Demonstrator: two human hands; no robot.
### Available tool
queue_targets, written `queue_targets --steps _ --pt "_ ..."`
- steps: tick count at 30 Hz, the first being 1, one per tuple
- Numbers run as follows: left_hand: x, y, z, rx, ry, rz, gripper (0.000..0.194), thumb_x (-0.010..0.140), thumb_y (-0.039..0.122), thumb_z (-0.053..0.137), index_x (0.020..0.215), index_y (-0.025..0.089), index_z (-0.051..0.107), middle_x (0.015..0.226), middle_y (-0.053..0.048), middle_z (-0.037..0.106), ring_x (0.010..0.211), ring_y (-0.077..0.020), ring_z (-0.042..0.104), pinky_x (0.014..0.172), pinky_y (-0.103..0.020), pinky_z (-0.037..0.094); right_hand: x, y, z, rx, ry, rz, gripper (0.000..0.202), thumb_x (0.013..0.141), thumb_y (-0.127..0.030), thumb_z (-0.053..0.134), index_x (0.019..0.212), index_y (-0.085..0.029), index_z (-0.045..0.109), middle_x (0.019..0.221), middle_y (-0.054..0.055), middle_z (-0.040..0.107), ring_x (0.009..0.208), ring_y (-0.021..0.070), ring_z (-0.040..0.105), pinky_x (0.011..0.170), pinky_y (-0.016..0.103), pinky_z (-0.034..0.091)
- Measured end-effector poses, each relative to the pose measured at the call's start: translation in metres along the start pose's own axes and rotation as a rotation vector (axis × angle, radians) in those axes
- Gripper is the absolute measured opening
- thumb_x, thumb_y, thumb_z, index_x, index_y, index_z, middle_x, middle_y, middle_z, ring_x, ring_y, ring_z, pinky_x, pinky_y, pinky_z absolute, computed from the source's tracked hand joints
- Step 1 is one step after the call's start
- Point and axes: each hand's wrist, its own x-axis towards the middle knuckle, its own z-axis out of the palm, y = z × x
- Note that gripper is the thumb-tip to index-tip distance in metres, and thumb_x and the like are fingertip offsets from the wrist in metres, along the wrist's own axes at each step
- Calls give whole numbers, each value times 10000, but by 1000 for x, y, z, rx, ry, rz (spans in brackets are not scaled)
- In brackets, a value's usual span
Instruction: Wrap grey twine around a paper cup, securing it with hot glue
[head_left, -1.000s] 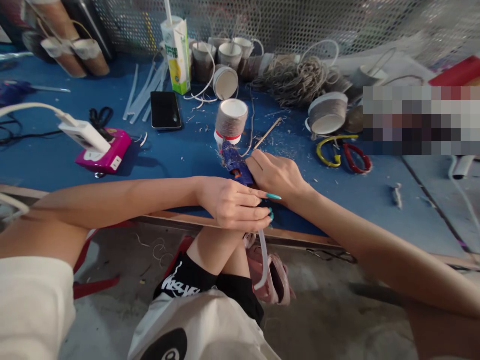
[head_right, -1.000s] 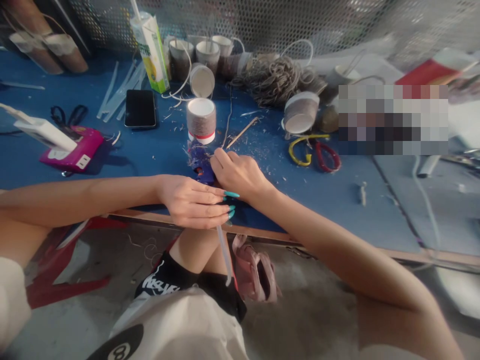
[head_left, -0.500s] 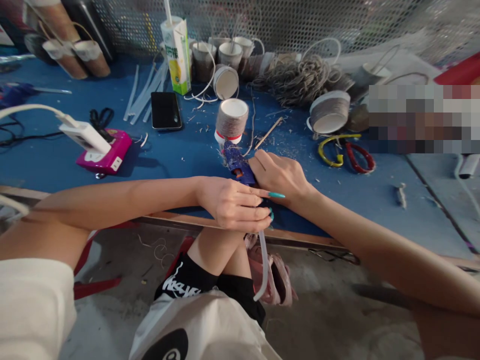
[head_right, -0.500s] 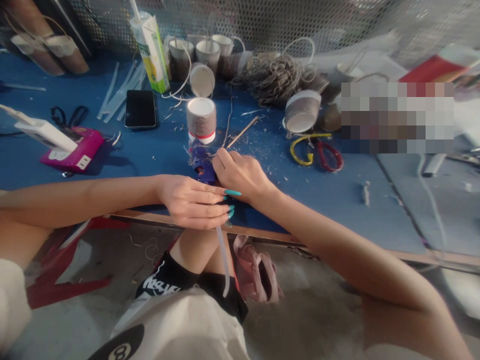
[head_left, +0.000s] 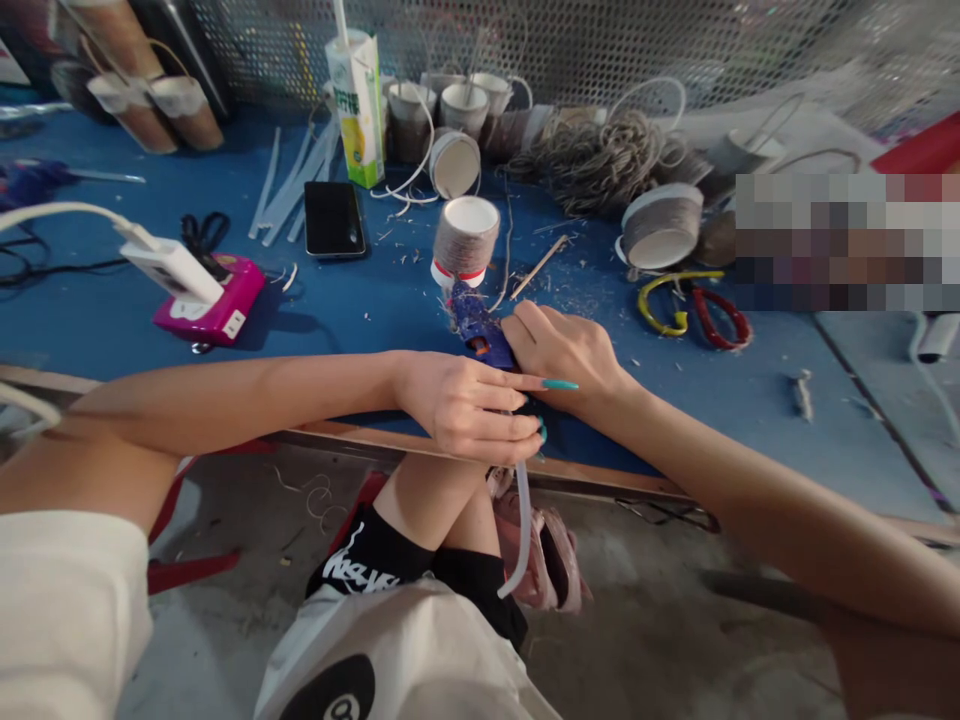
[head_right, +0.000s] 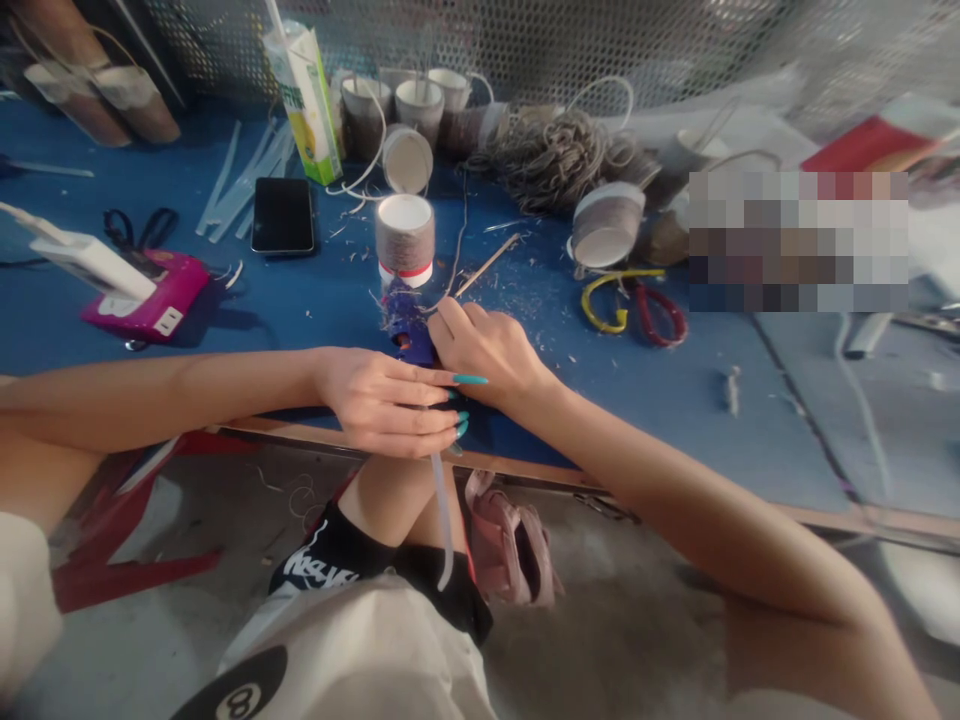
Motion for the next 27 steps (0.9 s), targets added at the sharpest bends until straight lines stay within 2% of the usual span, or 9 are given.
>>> queue_targets --steps 3,8,16,20,27 --pt "-1 0 0 -33 12 -19 218 924 180 533 911 225 746 913 -23 785 733 -104 736 1015 -291 547 0 0 -1 3 -2 8 307 933 -151 340 811 -138 622 719 76 554 617 154 423 510 279 206" --pt "-2 1 -2 -166 -90 -124 197 923 212 549 941 243 743 969 -17 777 838 -105 733 1095 -332 487 1 -1 -2 39 -40 22 312 940 -169 331 874 -131 634 760 92 570 651 162 438 526 292 208" --pt "-6 1 0 -111 -120 -119 219 933 200 522 990 244 729 1020 -10 770 895 -110 729 1098 -342 491 3 -3 -15 90 -202 66 393 982 -164 248 947 -100 634 886 130 619 722 163 451 565 289 268" --pt "-7 0 1 -69 -73 -60 237 944 202 502 995 215 733 1015 -40 774 895 -127 739 1089 -346 493 2 -3 -17 84 -193 76 385 967 -142 251 951 -102 633 880 123 613 712 165 447 545 291 239" --pt "-5 1 -1 -138 -90 -112 196 927 208 547 975 229 736 1009 -30 774 896 -117 738 1094 -335 493 1 -2 -11 73 -145 63 368 953 -148 275 936 -112 641 831 119 598 688 173 448 539 296 235"
